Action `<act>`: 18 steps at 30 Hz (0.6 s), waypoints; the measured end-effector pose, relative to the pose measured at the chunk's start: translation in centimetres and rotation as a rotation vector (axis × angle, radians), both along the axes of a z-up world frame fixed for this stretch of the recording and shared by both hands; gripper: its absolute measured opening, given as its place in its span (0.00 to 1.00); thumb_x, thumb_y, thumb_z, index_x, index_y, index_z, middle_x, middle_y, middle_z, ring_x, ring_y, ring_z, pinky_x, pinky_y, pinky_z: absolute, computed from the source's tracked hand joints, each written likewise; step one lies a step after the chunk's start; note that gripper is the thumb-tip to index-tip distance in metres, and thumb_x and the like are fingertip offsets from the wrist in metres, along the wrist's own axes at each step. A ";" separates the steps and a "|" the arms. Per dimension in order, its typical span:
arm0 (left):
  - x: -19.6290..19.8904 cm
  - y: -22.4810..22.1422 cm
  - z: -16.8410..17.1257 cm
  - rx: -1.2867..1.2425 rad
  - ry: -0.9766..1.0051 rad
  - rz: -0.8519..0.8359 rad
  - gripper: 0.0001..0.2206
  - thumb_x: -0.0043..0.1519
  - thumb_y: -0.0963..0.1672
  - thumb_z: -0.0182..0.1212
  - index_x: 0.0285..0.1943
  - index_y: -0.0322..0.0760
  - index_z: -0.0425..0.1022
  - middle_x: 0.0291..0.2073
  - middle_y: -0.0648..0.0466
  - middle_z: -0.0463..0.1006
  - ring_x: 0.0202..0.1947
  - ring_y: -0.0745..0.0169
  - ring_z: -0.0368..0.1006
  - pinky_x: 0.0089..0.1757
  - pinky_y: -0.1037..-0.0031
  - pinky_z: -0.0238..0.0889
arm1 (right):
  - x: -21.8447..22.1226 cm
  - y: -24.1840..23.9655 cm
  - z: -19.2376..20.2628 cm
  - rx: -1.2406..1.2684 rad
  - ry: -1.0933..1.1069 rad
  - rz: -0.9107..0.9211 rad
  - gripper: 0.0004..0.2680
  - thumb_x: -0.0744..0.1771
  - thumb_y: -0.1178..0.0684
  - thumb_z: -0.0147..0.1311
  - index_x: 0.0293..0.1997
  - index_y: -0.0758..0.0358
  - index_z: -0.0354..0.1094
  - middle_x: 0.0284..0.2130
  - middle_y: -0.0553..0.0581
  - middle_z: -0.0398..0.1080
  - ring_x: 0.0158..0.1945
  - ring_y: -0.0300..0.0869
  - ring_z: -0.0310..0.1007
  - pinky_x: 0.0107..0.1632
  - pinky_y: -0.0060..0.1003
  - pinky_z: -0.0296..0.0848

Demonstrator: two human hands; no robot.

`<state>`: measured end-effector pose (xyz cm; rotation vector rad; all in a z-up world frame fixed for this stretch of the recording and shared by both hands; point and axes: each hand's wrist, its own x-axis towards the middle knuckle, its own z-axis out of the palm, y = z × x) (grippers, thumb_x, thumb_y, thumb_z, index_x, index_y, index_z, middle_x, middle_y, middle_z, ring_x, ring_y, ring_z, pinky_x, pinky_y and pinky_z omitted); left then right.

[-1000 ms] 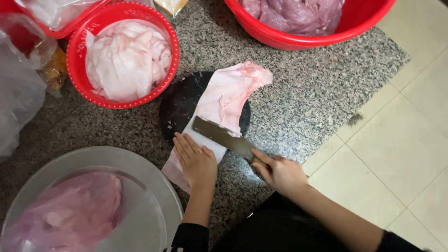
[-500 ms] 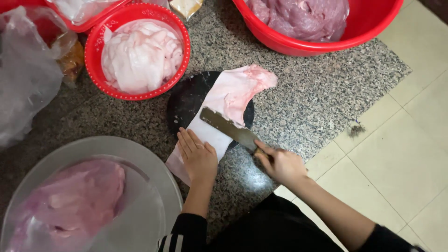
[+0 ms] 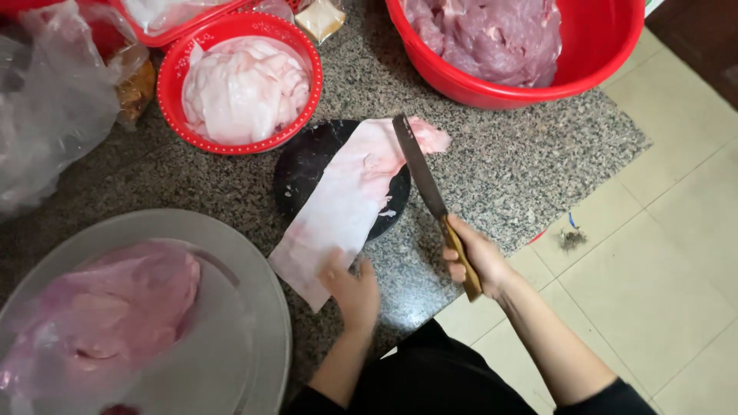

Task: Trimming skin and fat from raw meat using a knife on a cutting board

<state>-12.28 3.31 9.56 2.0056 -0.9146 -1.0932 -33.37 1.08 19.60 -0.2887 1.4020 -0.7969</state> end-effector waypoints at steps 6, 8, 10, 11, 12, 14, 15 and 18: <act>1.0 -2.4 -2.4 0.204 1.425 0.697 0.29 0.61 0.53 0.71 0.58 0.33 0.60 0.51 0.50 0.60 0.51 0.56 0.68 0.51 0.70 0.74 | 0.2 3.3 -1.8 -0.007 -0.031 0.011 0.18 0.71 0.31 0.54 0.42 0.52 0.55 0.22 0.48 0.53 0.16 0.35 0.52 0.18 0.27 0.53; 1.2 -3.1 -2.3 0.170 1.456 0.723 0.35 0.58 0.57 0.72 0.58 0.34 0.55 0.51 0.52 0.57 0.52 0.60 0.64 0.53 0.75 0.69 | 0.1 4.6 -2.5 -0.011 -0.009 0.024 0.17 0.71 0.32 0.55 0.42 0.53 0.55 0.22 0.50 0.55 0.16 0.36 0.53 0.18 0.28 0.52; 1.2 -4.7 0.1 0.323 1.215 1.028 0.25 0.62 0.55 0.69 0.59 0.37 0.73 0.46 0.56 0.71 0.29 0.72 0.65 0.39 0.79 0.63 | 0.5 5.4 -3.2 0.080 -0.150 -0.040 0.13 0.70 0.36 0.54 0.38 0.49 0.55 0.19 0.52 0.55 0.14 0.35 0.47 0.14 0.27 0.44; 1.4 -4.9 -1.1 0.315 1.221 1.040 0.25 0.62 0.55 0.69 0.59 0.37 0.73 0.46 0.56 0.71 0.29 0.72 0.65 0.39 0.79 0.63 | 0.6 6.1 -3.3 0.080 -0.147 -0.024 0.13 0.70 0.36 0.54 0.38 0.49 0.55 0.19 0.52 0.55 0.14 0.35 0.47 0.14 0.27 0.44; 1.5 -5.1 -2.4 0.258 1.235 1.018 0.19 0.63 0.53 0.67 0.53 0.38 0.73 0.37 0.56 0.68 0.27 0.70 0.63 0.34 0.79 0.60 | 0.8 6.7 -3.4 0.045 -0.115 -0.020 0.14 0.70 0.37 0.54 0.38 0.51 0.54 0.18 0.53 0.55 0.13 0.36 0.48 0.15 0.28 0.42; 1.8 -5.8 -3.8 0.195 1.255 0.998 0.14 0.64 0.50 0.65 0.47 0.38 0.73 0.27 0.56 0.65 0.25 0.69 0.61 0.28 0.80 0.58 | 1.0 7.7 -3.8 0.004 -0.080 -0.009 0.14 0.71 0.39 0.54 0.37 0.52 0.53 0.18 0.55 0.55 0.13 0.38 0.49 0.15 0.29 0.41; 2.0 -6.0 -4.0 0.148 1.189 1.000 0.11 0.63 0.48 0.64 0.47 0.40 0.74 0.29 0.57 0.69 0.25 0.70 0.63 0.31 0.81 0.60 | 1.0 8.2 -4.1 -0.022 -0.062 0.025 0.10 0.71 0.41 0.54 0.42 0.52 0.62 0.17 0.55 0.55 0.12 0.37 0.48 0.15 0.29 0.40; 2.3 -4.9 1.4 0.070 0.933 0.963 0.16 0.61 0.45 0.62 0.58 0.39 0.71 0.45 0.52 0.75 0.38 0.63 0.71 0.37 0.77 0.66 | 1.9 8.6 -2.8 -0.049 -0.052 0.112 0.12 0.71 0.45 0.52 0.60 0.53 0.69 0.17 0.54 0.53 0.14 0.35 0.48 0.14 0.27 0.41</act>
